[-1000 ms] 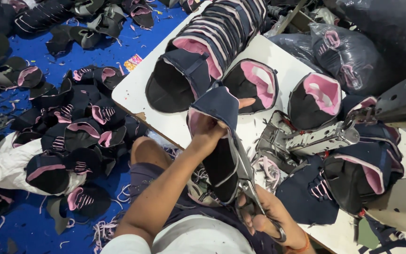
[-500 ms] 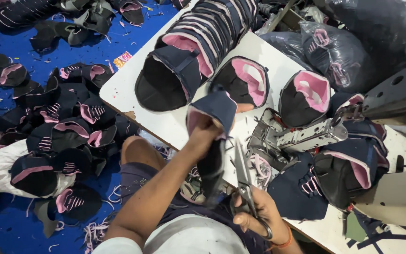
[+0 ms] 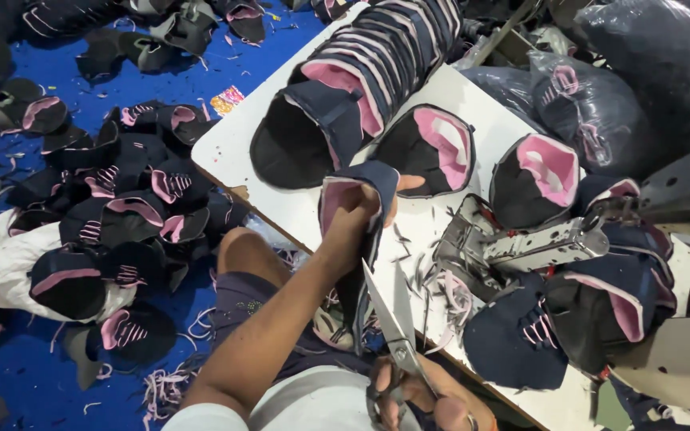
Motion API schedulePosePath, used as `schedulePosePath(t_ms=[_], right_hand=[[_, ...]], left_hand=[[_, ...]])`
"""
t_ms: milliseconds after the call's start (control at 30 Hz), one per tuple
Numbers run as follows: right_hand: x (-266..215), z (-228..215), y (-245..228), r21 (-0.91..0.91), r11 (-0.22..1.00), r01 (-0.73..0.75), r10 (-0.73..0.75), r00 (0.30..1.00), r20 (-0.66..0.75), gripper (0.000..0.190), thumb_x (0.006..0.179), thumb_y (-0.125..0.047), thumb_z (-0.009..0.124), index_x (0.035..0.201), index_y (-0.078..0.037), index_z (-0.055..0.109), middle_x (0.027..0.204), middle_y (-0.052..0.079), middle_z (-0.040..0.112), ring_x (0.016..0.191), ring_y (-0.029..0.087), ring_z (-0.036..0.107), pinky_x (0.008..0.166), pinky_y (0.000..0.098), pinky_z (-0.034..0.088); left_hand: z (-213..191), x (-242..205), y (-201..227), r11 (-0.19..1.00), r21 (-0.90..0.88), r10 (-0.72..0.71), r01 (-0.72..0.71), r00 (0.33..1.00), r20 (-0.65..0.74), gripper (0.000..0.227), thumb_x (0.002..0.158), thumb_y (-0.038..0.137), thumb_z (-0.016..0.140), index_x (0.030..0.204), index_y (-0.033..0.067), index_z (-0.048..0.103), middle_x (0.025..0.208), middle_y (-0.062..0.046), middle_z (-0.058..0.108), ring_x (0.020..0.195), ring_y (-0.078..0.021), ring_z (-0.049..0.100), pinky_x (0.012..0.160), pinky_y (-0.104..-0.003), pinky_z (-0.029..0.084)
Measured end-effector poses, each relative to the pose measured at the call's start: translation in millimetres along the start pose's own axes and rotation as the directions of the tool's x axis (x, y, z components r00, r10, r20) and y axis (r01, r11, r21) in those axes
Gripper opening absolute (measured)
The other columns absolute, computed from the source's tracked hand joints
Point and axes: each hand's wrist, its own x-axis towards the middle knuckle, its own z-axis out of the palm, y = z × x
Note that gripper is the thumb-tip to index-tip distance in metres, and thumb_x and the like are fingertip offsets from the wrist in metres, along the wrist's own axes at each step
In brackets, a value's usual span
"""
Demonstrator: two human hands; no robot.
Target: Trim excess fabric and material from shoe uppers using scissors.
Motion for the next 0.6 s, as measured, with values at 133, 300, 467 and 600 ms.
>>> schedulePosePath(t_ms=[133,300,467,600], right_hand=[[-13,-64,66,0.221,0.974,0.052,-0.095,0.977,0.190,0.108,0.093,-0.078,0.059,0.137,0.019,0.043,0.098,0.019,0.057,0.088,0.024,0.061,0.078,0.0390,0.052],[-9,-29,38,0.181,0.982,0.058,-0.056,0.998,-0.020,0.115,0.075,-0.083,0.058,0.139,0.011,0.042,0.096,0.016,0.059,0.073,0.022,0.058,0.065,0.0371,0.051],[-4,-14,20,0.091,0.988,0.126,-0.107,0.975,-0.195,0.114,0.067,-0.086,0.058,0.132,0.006,0.047,0.090,0.014,0.062,0.061,0.019,0.056,0.053,0.0325,0.050],[-2,-50,32,0.144,0.989,0.021,-0.042,0.989,0.143,0.097,0.078,-0.076,0.066,0.125,0.007,0.049,0.085,0.010,0.059,0.070,0.021,0.059,0.060,0.0328,0.051]], left_hand=[[-6,2,3,0.961,0.187,0.210,-0.202,0.977,-0.023,0.065,0.103,0.059,0.057,0.129,0.0000,0.061,0.116,0.008,0.064,0.094,-0.0024,0.050,0.087,-0.019,0.040],[-11,1,6,0.898,0.317,0.331,-0.307,0.943,-0.026,0.054,0.104,0.052,0.062,0.125,0.0033,0.067,0.114,0.005,0.065,0.089,-0.0052,0.049,0.081,-0.022,0.040],[-10,2,10,0.840,0.409,0.396,-0.357,0.918,-0.011,0.054,0.102,0.056,0.061,0.119,0.0054,0.069,0.109,0.006,0.067,0.084,-0.0037,0.049,0.075,-0.022,0.039],[-10,1,3,0.870,0.369,0.352,-0.327,0.936,0.000,0.055,0.102,0.056,0.063,0.124,0.0048,0.069,0.106,0.007,0.064,0.085,-0.0036,0.048,0.076,-0.021,0.039]])
